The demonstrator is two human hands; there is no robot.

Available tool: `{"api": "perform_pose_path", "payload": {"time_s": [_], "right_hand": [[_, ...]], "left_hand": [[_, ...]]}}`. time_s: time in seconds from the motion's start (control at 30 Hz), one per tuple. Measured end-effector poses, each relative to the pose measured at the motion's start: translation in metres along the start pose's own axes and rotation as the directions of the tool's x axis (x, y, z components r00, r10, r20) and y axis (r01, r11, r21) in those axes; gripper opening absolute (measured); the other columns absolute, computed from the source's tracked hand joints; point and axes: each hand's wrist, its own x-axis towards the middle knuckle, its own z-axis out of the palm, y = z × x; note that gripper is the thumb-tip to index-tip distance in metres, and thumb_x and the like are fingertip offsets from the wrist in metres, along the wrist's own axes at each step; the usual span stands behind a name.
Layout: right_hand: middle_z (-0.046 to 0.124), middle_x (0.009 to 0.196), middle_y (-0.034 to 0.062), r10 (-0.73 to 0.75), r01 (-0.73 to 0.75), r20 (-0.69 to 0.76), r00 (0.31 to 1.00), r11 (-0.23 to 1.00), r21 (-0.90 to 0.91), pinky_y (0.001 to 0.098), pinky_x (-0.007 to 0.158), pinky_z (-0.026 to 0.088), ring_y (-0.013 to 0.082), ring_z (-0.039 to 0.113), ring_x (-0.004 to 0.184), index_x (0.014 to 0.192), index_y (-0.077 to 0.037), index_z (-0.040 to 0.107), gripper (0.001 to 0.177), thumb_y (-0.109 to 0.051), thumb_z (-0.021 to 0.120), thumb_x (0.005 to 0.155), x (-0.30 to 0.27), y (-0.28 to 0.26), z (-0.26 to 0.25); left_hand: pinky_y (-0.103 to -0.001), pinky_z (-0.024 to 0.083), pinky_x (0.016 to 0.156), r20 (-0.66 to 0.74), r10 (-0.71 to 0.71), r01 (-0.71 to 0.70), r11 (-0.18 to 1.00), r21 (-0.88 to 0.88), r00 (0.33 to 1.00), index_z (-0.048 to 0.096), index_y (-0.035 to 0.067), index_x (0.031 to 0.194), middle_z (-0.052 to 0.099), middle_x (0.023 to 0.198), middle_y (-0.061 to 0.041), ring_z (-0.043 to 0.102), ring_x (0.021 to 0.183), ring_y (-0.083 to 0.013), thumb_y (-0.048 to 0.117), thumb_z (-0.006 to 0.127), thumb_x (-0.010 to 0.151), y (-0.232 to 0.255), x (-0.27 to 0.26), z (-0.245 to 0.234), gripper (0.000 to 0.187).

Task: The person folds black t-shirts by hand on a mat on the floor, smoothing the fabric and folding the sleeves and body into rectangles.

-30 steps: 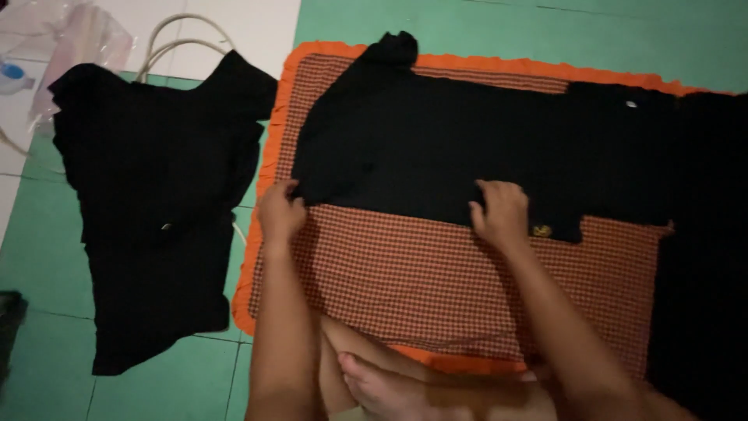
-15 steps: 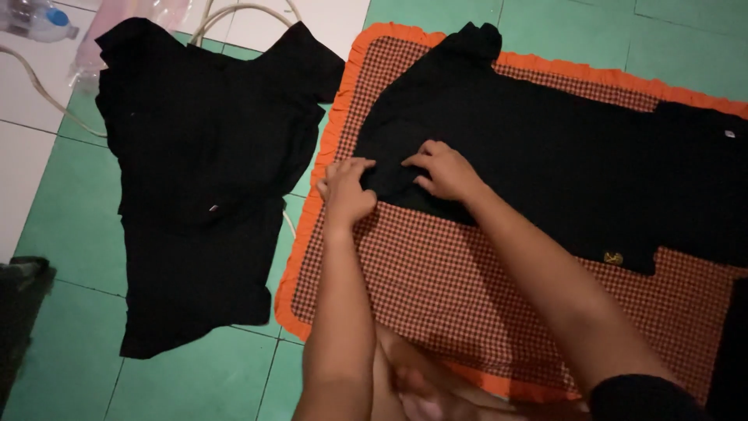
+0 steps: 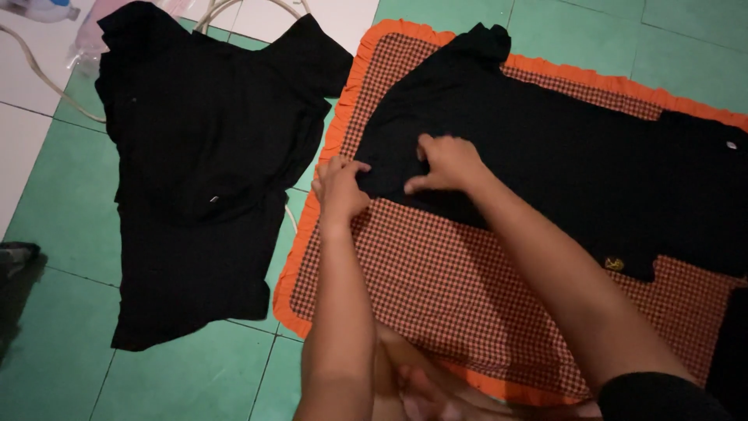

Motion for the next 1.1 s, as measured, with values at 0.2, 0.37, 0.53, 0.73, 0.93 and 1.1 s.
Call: {"api": "perform_pose_path", "payload": {"time_s": [0.2, 0.37, 0.53, 0.73, 0.93, 1.1], "right_hand": [[0.07, 0.113, 0.0146, 0.077, -0.079, 0.056, 0.995, 0.996, 0.037, 0.0506, 0.086, 0.057, 0.0385, 0.072, 0.106, 0.12, -0.015, 0.053, 0.07, -0.041, 0.093, 0.068, -0.002, 0.009, 0.037], [0.07, 0.106, 0.0152, 0.075, -0.077, 0.017, 0.997, 0.98, 0.185, 0.0502, 0.084, 0.056, 0.0395, 0.071, 0.104, 0.115, -0.015, 0.055, 0.049, -0.029, 0.083, 0.078, -0.006, 0.011, 0.044], [0.068, 0.104, 0.0194, 0.066, -0.05, -0.056, 0.996, 0.964, 0.261, 0.0521, 0.083, 0.055, 0.0431, 0.071, 0.101, 0.113, -0.012, 0.055, 0.045, -0.034, 0.08, 0.082, -0.016, 0.004, 0.047], [0.07, 0.099, 0.0104, 0.067, -0.049, -0.082, 0.994, 0.979, 0.2, 0.0459, 0.084, 0.056, 0.0353, 0.072, 0.097, 0.111, -0.017, 0.066, 0.024, -0.022, 0.07, 0.088, -0.003, 0.019, 0.046], [0.07, 0.094, 0.0107, 0.054, -0.026, -0.158, 0.986, 0.985, 0.171, 0.046, 0.089, 0.054, 0.0359, 0.071, 0.096, 0.102, -0.018, 0.076, 0.017, -0.015, 0.069, 0.087, 0.036, 0.056, 0.008], [0.054, 0.108, 0.0163, 0.054, 0.114, -0.69, 0.721, 0.974, 0.196, 0.0423, 0.081, 0.048, 0.0347, 0.055, 0.099, 0.123, -0.004, 0.068, 0.045, 0.012, 0.059, 0.082, 0.074, 0.085, 0.001]], "left_hand": [[-0.044, 0.032, 0.103, 0.033, -0.137, 0.139, 0.989, -0.049, 0.99, 0.062, 0.042, 0.129, 0.042, 0.127, 0.0, 0.037, 0.125, -0.0293, 0.013, 0.064, 0.074, -0.009, -0.006, -0.001, 0.063], [-0.044, 0.031, 0.107, 0.032, -0.151, 0.152, 0.987, -0.05, 0.988, 0.065, 0.039, 0.124, 0.042, 0.131, -0.003, 0.036, 0.128, -0.0313, 0.013, 0.062, 0.079, 0.004, -0.013, -0.015, 0.052], [-0.042, 0.033, 0.104, 0.003, -0.066, 0.067, 0.996, -0.055, 0.998, 0.068, 0.038, 0.117, 0.043, 0.123, -0.001, 0.038, 0.125, -0.0302, 0.01, 0.068, 0.077, 0.007, -0.016, -0.022, 0.049], [-0.045, 0.032, 0.109, 0.024, -0.136, 0.136, 0.991, -0.003, 0.99, 0.071, 0.041, 0.113, 0.047, 0.128, -0.004, 0.039, 0.128, -0.0316, 0.025, 0.08, 0.081, 0.006, -0.016, -0.02, 0.036], [-0.047, 0.034, 0.108, 0.003, -0.136, 0.136, 0.99, -0.042, 0.991, 0.074, 0.035, 0.113, 0.05, 0.127, -0.005, 0.042, 0.128, -0.031, 0.04, 0.074, 0.09, 0.005, -0.015, -0.019, 0.023], [-0.05, 0.03, 0.102, -0.047, -0.127, 0.126, 0.992, -0.03, 0.991, 0.075, 0.03, 0.117, 0.052, 0.129, -0.009, 0.039, 0.128, -0.0363, 0.044, 0.059, 0.097, -0.001, -0.004, -0.003, 0.03]]}}
